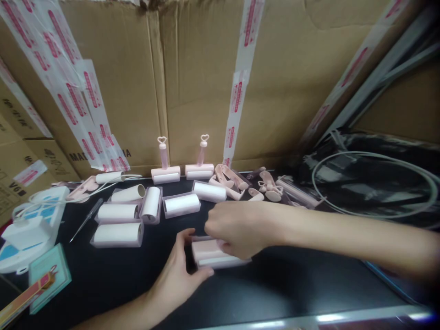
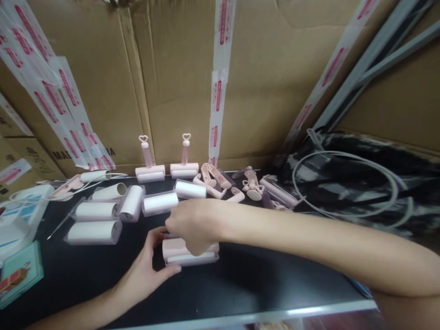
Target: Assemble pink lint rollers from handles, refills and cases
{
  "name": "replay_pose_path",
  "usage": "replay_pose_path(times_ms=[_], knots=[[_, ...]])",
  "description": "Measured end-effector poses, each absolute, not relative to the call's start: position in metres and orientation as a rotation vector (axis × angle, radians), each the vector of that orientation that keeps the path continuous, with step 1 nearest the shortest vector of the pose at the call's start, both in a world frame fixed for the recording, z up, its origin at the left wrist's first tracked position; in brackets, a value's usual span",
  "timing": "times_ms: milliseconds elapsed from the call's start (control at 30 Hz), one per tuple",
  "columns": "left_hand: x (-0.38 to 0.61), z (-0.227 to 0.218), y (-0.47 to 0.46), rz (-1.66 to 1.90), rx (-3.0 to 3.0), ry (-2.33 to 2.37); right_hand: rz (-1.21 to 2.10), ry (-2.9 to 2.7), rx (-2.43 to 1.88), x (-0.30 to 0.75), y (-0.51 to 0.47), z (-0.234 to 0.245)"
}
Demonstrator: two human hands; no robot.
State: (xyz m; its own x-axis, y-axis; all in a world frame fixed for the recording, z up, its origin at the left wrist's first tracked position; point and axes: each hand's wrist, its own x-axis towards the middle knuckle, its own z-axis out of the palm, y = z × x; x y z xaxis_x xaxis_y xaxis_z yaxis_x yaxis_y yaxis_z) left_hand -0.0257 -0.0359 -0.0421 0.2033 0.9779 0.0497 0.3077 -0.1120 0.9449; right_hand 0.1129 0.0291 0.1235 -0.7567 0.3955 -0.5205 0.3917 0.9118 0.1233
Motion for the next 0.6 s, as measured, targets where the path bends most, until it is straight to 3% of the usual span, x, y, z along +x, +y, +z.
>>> replay_pose_path(times_ms=[167,300,467,600], knots=[[-0.024,-0.033,-0.034,0.908,1.734,1.217,0.096,2.655,0.706,0.119,0.017,0.12],[-0.034,-0.028,-0.03,0.82,1.835,1.205,0.388,3.131,0.867,0.145,0.008,0.147],[-0.046,-0.016,-0.032,0.991,1.951,1.319,0.668,3.123,1.575,0.221,0.028,0.17],[-0.027,0.012,-0.023,1.217,1.94,1.144,0.294,2.848,1.62,0.292,0.078,0.137]])
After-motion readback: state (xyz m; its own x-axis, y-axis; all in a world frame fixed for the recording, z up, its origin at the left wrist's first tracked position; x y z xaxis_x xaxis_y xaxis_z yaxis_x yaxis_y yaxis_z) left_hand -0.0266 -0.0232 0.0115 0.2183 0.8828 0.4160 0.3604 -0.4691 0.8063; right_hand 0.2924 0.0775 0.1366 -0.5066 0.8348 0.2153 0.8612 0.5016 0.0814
